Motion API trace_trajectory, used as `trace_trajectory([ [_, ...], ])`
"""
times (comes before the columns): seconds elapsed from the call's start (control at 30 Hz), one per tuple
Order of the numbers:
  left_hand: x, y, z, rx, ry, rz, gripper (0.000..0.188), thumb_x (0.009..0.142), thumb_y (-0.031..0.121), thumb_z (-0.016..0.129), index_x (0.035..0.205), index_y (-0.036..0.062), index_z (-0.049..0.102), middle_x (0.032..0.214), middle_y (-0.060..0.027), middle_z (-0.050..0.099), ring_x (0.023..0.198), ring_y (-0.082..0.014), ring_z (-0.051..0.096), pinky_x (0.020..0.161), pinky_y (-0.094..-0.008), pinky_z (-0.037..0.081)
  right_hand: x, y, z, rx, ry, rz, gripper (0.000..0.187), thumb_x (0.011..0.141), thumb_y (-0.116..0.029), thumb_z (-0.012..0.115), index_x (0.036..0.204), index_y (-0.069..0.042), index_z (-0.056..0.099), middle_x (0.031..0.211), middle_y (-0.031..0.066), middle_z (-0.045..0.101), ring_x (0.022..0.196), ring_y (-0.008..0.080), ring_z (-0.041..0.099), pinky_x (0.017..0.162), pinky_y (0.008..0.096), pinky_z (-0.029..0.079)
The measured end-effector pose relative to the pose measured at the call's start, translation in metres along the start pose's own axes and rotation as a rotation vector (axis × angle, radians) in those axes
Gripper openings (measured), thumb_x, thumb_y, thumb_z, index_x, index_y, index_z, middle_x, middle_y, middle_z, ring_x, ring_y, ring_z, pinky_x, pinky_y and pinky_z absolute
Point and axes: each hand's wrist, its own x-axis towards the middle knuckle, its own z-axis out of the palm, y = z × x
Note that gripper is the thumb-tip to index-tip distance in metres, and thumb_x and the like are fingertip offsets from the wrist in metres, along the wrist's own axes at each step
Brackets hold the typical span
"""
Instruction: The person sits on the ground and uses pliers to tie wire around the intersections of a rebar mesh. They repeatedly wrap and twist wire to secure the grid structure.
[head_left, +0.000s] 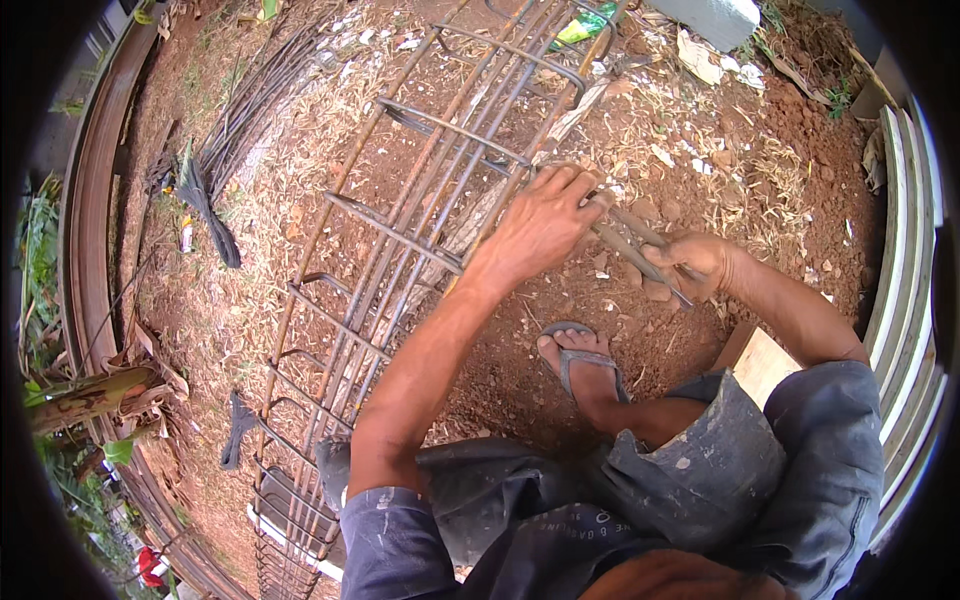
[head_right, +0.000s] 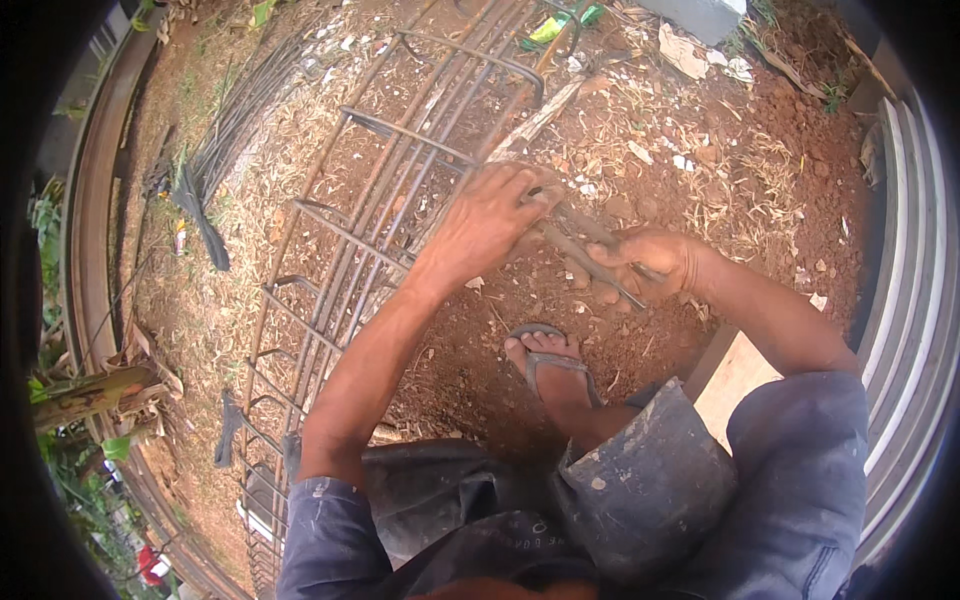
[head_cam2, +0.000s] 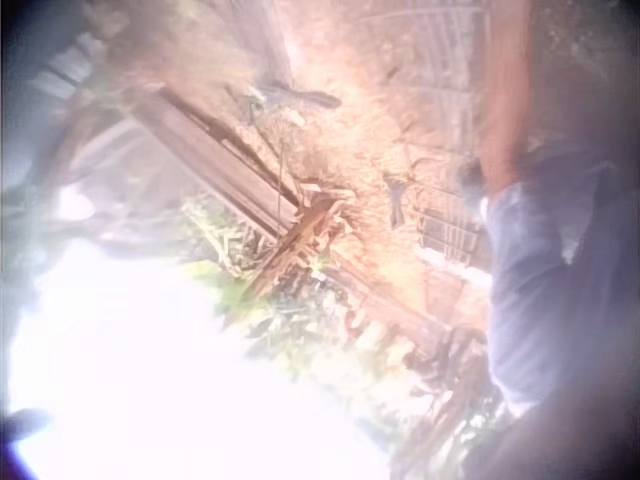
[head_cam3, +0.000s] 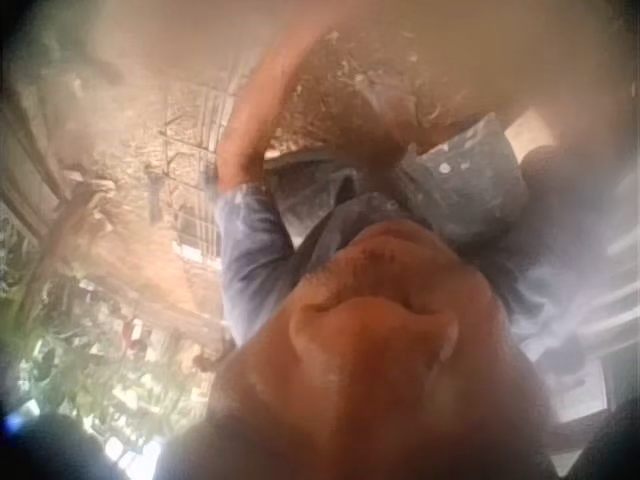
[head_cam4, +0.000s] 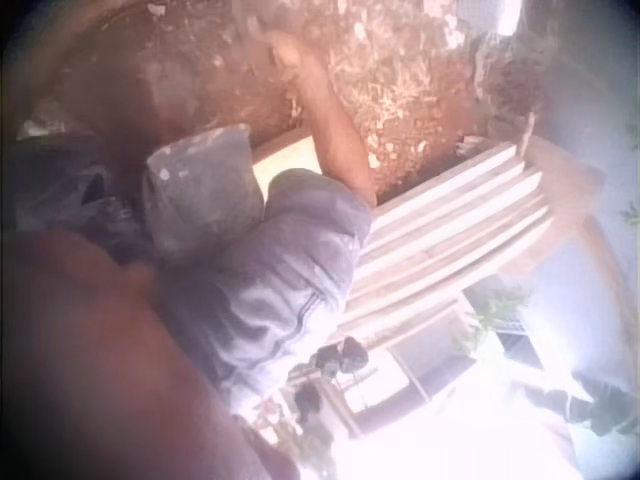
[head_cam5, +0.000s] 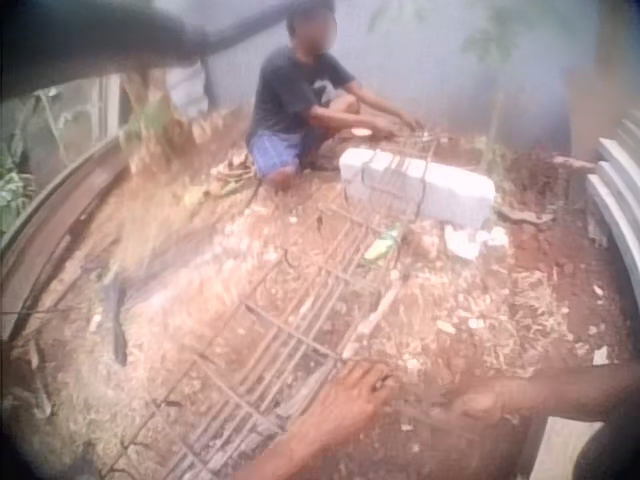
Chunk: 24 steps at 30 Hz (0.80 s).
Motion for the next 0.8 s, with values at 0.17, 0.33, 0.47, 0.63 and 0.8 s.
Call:
trace_trajectory([
  [0.17, -0.029, -0.008, 0.009, -0.071, -0.155, -0.008, 0.033, 0.081, 0.017, 0.065, 0.113, 0.0112, 0.065, 0.115, -0.0107, 0.058, 0.11, -0.0259, 0.056, 0.094, -0.0386, 0.05, -0.001, 0.007, -0.009, -0.287, -0.06, 0.047, 0.052, 0.089, -0.042, 0.064, 0.113, 0.004, 0.061, 0.083, 0.0105, 0.066, 0.073, 0.0161, 0.066, 0.044, 0.0241, 0.047],
  [0.33, -0.013, 0.015, 0.02, -0.055, -0.108, 0.047, 0.032, 0.072, 0.005, 0.065, 0.103, 0.0107, 0.066, 0.097, -0.0092, 0.062, 0.091, -0.0239, 0.063, 0.08, -0.0378, 0.055, -0.02, 0.034, -0.023, -1.039, 0.583, -0.16, 0.054, 0.09, -0.043, 0.063, 0.126, -0.003, 0.056, 0.112, 0.0168, 0.065, 0.089, 0.0289, 0.067, 0.082, 0.0436, 0.054],
  [0.47, 0.025, 0.029, 0.028, -0.041, -0.141, -0.155, 0.035, 0.068, -0.001, 0.064, 0.102, 0.0083, 0.066, 0.096, -0.0091, 0.062, 0.081, -0.0266, 0.065, 0.076, -0.0389, 0.055, -0.024, 0.005, -0.004, -0.821, 0.71, -0.232, 0.044, 0.094, -0.036, 0.058, 0.132, -0.014, 0.055, 0.132, 0.0174, 0.055, 0.111, 0.0316, 0.06, 0.103, 0.0535, 0.041],
  [0.63, 0.073, -0.003, 0.014, 0.011, 0.349, -0.381, 0.041, 0.08, 0.011, 0.068, 0.12, 0.0043, 0.061, 0.107, -0.0225, 0.061, 0.097, -0.0354, 0.062, 0.086, -0.0471, 0.05, 0.01, 0.004, -0.055, -0.355, 1.006, -0.486, 0.033, 0.097, -0.022, 0.05, 0.129, -0.017, 0.059, 0.122, 0.0115, 0.061, 0.088, 0.018, 0.06, 0.079, 0.0359, 0.052],
  [0.8, 0.095, -0.057, 0.02, -0.11, 0.2, -0.806, 0.055, 0.079, 0.016, 0.073, 0.129, 0.0027, 0.055, 0.113, -0.0274, 0.059, 0.102, -0.041, 0.059, 0.091, -0.0478, 0.046, 0.094, -0.033, -0.12, 0.145, 0.84, -0.527, 0.04, 0.095, -0.005, 0.04, 0.128, -0.016, 0.059, 0.105, 0.0104, 0.062, 0.053, 0.0042, 0.037, 0.044, 0.0184, 0.036],
])
